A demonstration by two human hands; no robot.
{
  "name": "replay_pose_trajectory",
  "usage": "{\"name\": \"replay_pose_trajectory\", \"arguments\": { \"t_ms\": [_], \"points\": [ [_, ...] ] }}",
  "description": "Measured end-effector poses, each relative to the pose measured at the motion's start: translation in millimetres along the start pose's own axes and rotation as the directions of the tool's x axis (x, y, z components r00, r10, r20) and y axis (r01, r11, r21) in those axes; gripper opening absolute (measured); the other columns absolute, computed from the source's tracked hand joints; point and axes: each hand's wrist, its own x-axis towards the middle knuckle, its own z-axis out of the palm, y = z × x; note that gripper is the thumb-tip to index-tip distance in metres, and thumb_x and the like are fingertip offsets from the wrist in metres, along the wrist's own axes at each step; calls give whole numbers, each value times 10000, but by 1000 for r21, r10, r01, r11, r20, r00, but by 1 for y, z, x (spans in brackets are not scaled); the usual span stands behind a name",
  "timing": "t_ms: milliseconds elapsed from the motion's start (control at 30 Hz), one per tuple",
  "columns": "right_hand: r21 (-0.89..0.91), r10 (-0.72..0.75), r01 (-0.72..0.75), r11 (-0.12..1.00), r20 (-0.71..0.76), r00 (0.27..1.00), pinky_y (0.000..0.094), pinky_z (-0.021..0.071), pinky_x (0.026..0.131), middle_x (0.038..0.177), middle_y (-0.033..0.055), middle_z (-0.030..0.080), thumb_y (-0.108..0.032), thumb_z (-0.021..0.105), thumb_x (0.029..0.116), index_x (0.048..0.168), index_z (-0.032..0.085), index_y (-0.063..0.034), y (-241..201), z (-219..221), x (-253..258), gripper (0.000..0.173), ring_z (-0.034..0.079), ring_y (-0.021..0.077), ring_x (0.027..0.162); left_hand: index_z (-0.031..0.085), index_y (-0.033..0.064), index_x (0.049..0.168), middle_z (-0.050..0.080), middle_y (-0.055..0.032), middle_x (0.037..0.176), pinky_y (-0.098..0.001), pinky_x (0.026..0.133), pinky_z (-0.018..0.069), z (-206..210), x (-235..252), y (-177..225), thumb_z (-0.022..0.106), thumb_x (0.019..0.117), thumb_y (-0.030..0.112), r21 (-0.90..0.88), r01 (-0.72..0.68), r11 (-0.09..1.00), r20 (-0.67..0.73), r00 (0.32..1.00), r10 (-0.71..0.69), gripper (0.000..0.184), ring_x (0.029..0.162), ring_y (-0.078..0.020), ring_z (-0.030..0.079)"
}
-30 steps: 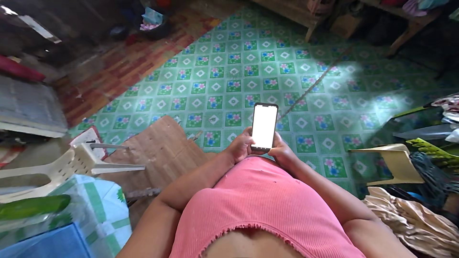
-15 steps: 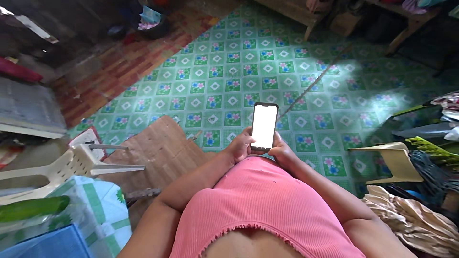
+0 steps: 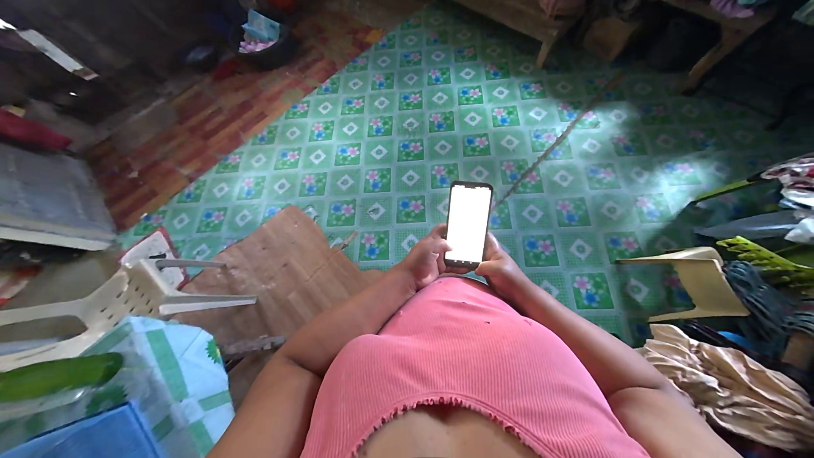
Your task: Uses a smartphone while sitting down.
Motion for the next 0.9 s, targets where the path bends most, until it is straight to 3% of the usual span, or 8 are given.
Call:
{"name": "replay_pose_trajectory", "arguments": {
  "t_ms": [167,900],
  "points": [
    [-13,-5,5,1000,-15,1000,532,601,911,1274,221,624,181,472,705,1474,260,-59,0,-3,0,833,688,347,1095,297,169,1507,610,-212,1289,-520,853,589,0,3,1,280,1019,150,4,7,1000,9,1000,-7,489,1068,-357,678],
    [-22,1,-1,1000,6,1000,487,610,901,1277,177,630,170,465,689,1438,248,-48,-3,0,7,809,696,294,1091,345,155,1446,622,-198,1242,-492,819,592,-3,6,4,311,955,64,-12,20,1000,-18,1000,-20,501,1026,-332,685]
  ]
}}
